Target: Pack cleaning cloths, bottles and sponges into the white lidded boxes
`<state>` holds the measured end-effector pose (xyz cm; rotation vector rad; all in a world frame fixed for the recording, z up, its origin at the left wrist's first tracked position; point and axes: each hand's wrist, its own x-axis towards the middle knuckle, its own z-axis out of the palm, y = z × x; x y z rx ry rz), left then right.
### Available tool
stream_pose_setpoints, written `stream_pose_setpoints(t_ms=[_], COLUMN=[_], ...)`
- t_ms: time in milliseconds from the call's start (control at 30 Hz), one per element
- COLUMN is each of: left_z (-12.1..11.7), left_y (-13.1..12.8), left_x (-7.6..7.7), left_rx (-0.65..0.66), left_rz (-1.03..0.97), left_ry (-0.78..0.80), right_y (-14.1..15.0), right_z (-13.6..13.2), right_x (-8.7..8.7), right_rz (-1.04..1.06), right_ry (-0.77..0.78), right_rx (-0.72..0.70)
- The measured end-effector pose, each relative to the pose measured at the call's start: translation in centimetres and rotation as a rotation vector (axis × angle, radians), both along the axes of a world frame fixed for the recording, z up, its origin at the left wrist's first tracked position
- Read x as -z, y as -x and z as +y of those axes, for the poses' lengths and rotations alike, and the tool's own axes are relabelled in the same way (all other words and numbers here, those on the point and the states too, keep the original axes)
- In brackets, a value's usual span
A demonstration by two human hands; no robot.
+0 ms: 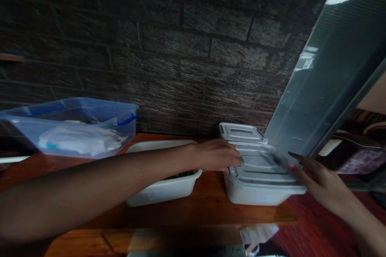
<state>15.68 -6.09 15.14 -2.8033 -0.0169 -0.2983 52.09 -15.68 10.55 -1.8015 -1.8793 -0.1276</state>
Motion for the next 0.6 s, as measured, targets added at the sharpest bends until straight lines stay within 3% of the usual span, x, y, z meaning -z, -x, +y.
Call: stream_pose_setpoints(t_ms=[133, 400, 500, 600], left_z=[0.2, -0.4, -1.0, -1.7], left_y=[-0.1, 0.4, 0.9, 2.1], left_x=[1.0, 2.2, 1.6, -0.1], left_rx=[0.006, -0.114, -0.142, -0.144], left_rz=[-0.046, -0.122, -0.129, -0.213], left_ry=[0.034, 0.123, 0.167, 0.227], right_y=[-0.2, 0.4, 0.0, -0.3], right_z=[-0.5, -2.1, -2.5, -2.9], right_x=[0.6, 1.0, 1.2, 0.9], right_rz=[0.086, 0.151, 0.249, 0.473], right_ry=[0.067, 0.016, -0.017, -0.103], right_rx=[-0.035, -0.009, -0.001, -0.032])
